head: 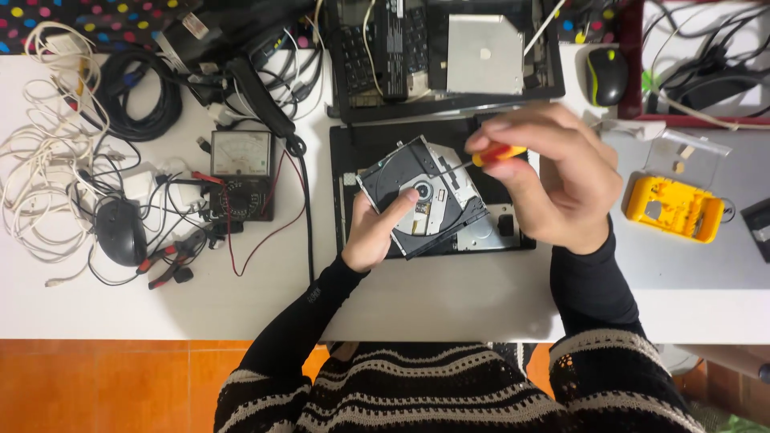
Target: The person works at a cluttered desk on an upside-down laptop, using a screwdriver to remove screws from its underside and prying components loose. They detach and lift out the optical disc drive, turn it over in both hands, and continue prying at its seams with the screwdriver.
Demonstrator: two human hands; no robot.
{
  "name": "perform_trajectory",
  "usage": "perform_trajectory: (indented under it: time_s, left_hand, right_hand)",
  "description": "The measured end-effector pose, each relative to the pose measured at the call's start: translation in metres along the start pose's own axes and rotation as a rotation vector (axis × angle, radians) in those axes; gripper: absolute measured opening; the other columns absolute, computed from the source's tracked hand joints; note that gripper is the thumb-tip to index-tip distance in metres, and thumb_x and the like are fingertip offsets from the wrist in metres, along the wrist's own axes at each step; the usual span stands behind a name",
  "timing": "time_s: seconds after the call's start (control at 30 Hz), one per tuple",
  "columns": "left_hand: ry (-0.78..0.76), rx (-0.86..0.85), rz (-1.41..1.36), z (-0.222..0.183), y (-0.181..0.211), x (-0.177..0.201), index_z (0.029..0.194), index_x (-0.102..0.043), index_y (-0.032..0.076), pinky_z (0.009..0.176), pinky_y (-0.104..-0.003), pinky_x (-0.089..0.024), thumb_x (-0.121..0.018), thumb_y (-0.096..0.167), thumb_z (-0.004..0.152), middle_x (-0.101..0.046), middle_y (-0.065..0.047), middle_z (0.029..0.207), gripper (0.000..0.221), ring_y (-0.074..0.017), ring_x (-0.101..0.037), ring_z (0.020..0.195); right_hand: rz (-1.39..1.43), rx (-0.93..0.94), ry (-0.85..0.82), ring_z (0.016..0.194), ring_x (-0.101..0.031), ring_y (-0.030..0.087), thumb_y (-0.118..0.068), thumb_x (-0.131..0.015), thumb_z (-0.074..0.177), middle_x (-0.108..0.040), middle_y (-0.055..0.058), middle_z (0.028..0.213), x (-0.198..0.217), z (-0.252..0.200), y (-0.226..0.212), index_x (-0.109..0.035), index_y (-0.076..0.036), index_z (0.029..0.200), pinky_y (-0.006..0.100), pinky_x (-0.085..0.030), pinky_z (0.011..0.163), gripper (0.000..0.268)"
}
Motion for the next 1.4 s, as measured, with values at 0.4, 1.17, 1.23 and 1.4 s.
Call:
perform_trajectory:
  time_s: [0.4,1.17,1.23,1.4]
  left_hand:
    - [-0.045,-0.056,-0.012,0.002,0.006,0.004,0.126,-0.064,-0.001,0.096,-0.03,-0.054,-0.07,0.006,0.099,-0.071,-0.007,0.117,0.028,-0.0126,-0.067,0.107]
    - [-0.053,-0.038,0.032,0.004,0.001,0.007,0.126,-0.063,-0.002,0.096,-0.031,-0.056,-0.07,0.008,0.101,-0.072,-0.007,0.118,0.027,-0.0121,-0.068,0.107]
    - [-0.06,-0.043,0.016,0.004,0.004,0.005,0.126,-0.063,-0.002,0.095,-0.031,-0.056,-0.069,0.007,0.101,-0.072,-0.008,0.118,0.028,-0.0122,-0.068,0.106]
    - [-0.022,-0.035,0.019,0.003,0.002,0.007,0.126,-0.064,-0.002,0.094,-0.031,-0.056,-0.069,0.007,0.101,-0.072,-0.008,0.117,0.027,-0.012,-0.068,0.105]
  right_hand:
    - [0.117,-0.154,0.071,0.1,-0.071,0.023,-0.014,-0.074,0.101,-0.062,0.013,0.115,0.001,-0.013,0.021,-0.053,-0.003,0.127,0.033,-0.062,0.09,0.035]
    - [-0.072,0.088,-0.006,0.094,-0.07,0.028,-0.016,-0.083,0.095,-0.056,0.02,0.113,0.005,-0.013,0.017,-0.056,-0.001,0.125,0.031,-0.061,0.08,0.043]
    - [-0.089,0.031,-0.003,0.093,-0.07,0.026,-0.013,-0.082,0.098,-0.058,0.018,0.114,0.008,-0.023,0.023,-0.057,-0.001,0.128,0.029,-0.059,0.08,0.041]
    - [0.01,-0.237,0.087,0.094,-0.073,0.023,-0.018,-0.075,0.096,-0.063,0.012,0.108,0.004,-0.007,0.026,-0.057,0.001,0.125,0.03,-0.062,0.084,0.04]
Point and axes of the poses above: each hand's wrist, its own z-axis towards the middle knuckle, its own x-axis out of the back of the hand, y = z × x, the point moved 8 cm from there along z, towards the middle knuckle
